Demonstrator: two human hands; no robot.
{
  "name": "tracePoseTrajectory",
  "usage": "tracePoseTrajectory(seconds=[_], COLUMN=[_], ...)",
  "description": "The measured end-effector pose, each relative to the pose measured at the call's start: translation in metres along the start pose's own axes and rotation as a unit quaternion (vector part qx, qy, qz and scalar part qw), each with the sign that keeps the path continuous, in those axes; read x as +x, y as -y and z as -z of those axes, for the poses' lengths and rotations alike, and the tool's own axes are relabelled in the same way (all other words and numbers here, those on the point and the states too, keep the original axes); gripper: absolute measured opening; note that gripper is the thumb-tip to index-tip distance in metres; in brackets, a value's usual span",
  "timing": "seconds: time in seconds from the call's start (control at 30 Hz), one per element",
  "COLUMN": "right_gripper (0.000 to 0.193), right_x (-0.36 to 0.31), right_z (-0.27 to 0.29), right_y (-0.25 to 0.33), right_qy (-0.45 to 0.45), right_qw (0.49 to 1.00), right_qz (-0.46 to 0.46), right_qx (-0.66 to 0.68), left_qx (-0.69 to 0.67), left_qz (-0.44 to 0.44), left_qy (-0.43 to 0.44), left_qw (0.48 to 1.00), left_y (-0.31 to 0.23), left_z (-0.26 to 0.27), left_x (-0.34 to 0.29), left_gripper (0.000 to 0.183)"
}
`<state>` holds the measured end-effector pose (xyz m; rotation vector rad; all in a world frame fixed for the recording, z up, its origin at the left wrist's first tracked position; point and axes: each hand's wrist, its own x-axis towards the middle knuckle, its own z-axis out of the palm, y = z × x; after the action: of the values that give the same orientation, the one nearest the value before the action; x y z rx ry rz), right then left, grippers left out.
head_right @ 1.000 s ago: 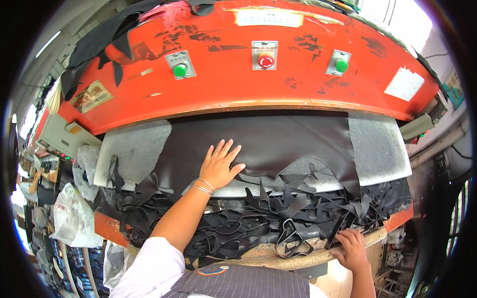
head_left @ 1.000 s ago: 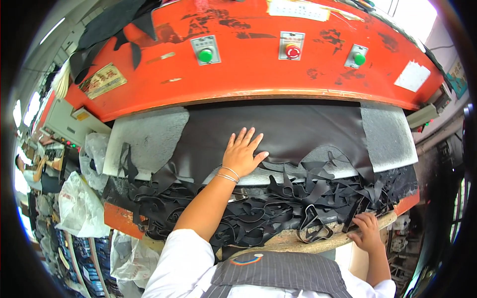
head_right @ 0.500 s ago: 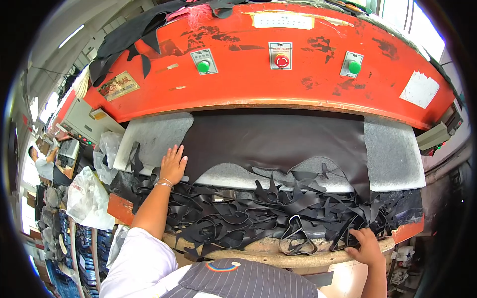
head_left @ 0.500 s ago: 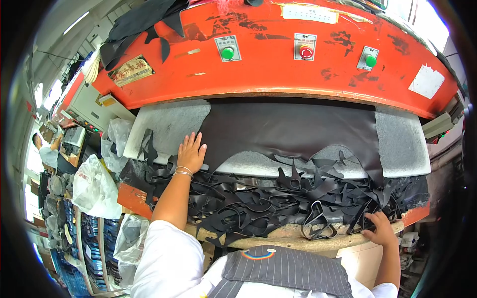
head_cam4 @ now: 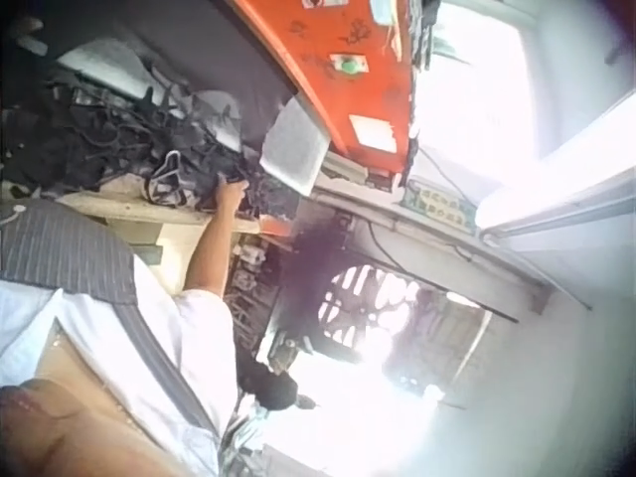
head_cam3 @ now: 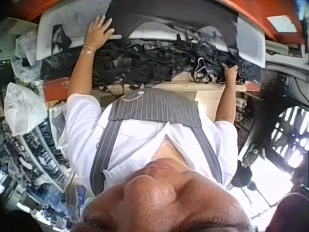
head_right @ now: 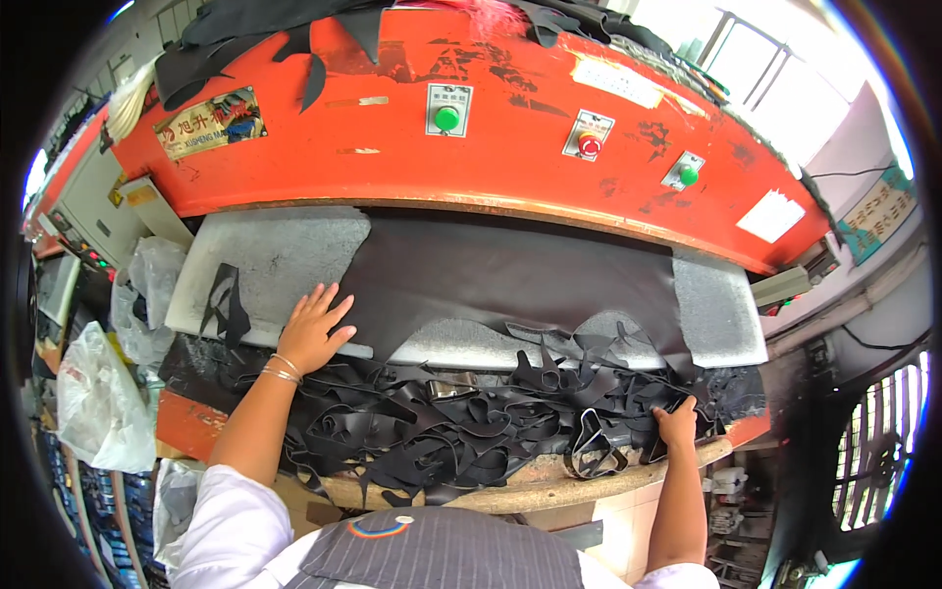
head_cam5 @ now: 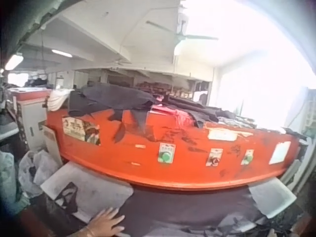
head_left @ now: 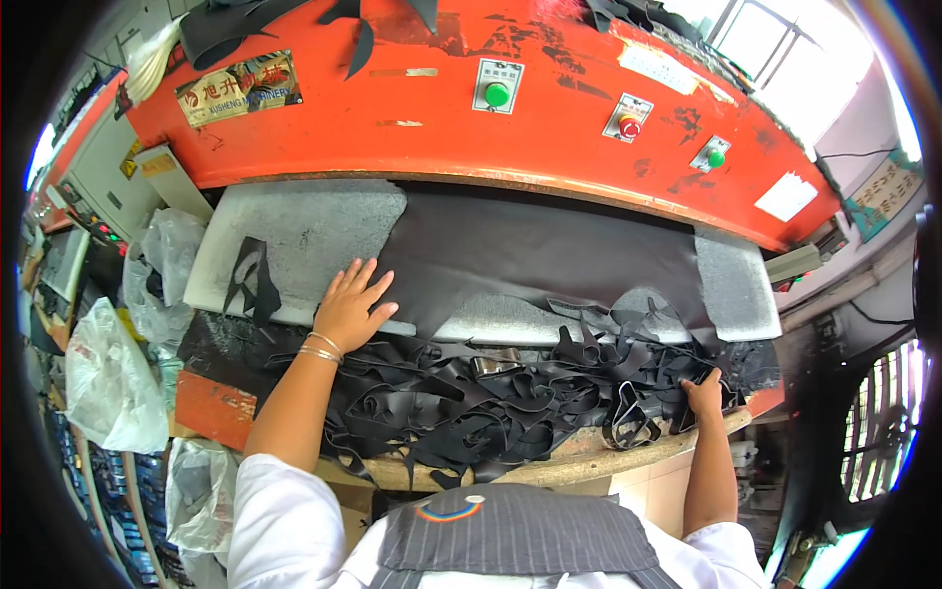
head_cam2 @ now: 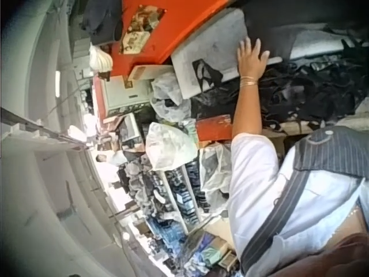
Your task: Using a hydraulic die-cutting machine to cut shoe components from a sheet of synthetic material using metal dies.
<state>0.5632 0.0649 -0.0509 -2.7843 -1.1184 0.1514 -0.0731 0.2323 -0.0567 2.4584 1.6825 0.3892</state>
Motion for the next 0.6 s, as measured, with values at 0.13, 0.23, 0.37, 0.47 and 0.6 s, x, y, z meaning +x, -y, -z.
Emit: tracePoseTrajectory(seconds=[0.13, 0.23, 0.37, 0.47, 0.6], right_gripper=[0.052, 0.035, 0.025, 0.039, 0.052], right_x=[-0.006, -0.065, -0.134, -0.194, -0.243], right_z=[0.019, 0.066, 0.119, 0.141, 0.159], right_y=[-0.018, 0.006, -0.002, 0.012, 0.013], right_qy=[-0.026, -0.037, -0.102, -0.137, -0.147], right_qw=[0.976, 0.906, 0.863, 0.840, 0.903], right_qz=[-0.077, -0.084, -0.153, -0.226, -0.150], right_qx=[0.203, 0.413, 0.470, 0.474, 0.374], left_qx=[-0.058, -0.066, -0.077, -0.076, -0.087], left_qz=[-0.047, -0.054, -0.053, -0.059, -0.056], left_qy=[-0.051, -0.059, -0.056, -0.066, -0.072], left_qw=[0.996, 0.995, 0.994, 0.993, 0.992], left_y=[0.019, 0.034, 0.043, 0.049, 0.055], left_z=[-0.011, -0.006, -0.012, -0.015, -0.017], left_x=[0.000, -0.005, 0.001, 0.004, 0.002], left_gripper=[0.050, 0.049, 0.054, 0.057, 0.061])
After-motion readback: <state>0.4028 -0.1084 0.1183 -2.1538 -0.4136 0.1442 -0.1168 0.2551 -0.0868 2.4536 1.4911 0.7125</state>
